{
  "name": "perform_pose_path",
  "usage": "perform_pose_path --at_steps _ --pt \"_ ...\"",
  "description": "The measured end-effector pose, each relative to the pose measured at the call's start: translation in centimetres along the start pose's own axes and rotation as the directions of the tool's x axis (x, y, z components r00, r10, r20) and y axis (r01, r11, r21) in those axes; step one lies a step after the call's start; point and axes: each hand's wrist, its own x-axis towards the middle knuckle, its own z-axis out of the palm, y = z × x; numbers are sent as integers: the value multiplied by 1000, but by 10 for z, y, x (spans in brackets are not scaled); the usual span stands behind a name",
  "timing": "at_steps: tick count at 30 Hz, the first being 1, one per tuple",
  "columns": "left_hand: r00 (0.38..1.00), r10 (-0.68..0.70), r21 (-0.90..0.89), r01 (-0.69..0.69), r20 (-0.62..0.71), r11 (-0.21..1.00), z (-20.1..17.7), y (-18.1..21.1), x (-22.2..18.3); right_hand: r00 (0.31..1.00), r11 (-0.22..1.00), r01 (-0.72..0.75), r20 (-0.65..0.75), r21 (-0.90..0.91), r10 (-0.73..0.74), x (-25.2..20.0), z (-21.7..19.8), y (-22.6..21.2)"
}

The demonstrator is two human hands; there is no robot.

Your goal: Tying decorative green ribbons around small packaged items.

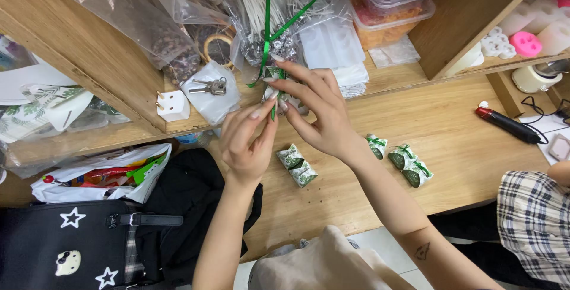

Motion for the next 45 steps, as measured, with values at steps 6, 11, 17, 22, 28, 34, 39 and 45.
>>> perform_pose_path --at_steps 6,11,17,22,28,34,39,45 --pt "998 52 234 -40 -46 971 14 7 -2 1000 999 -12 0 41 12 6 -5 -2" --pt "972 -18 269 82 -233 960 46 6 -19 999 999 -12 46 34 10 19 -18 -3" --pt "939 38 356 92 -341 930 59 4 -24 987 998 58 152 10 -59 44 -44 -3" --pt "938 54 456 115 -342 882 57 9 -21 959 997 81 273 13 -81 63 -56 2" --pt "943 1 416 146 -334 898 56 10 -23 871 997 33 486 71 -64 94 -63 4" --pt "939 17 415 135 -343 900 50 11 -25 794 994 108 603 -15 -77 114 -61 -6" --pt "966 32 421 83 -257 903 39 17 -25 725 999 38 689 -28 -8 124 -57 -5" --pt "976 42 451 60 -213 891 38 14 -33 629 995 -93 777 37 30 140 -48 8"
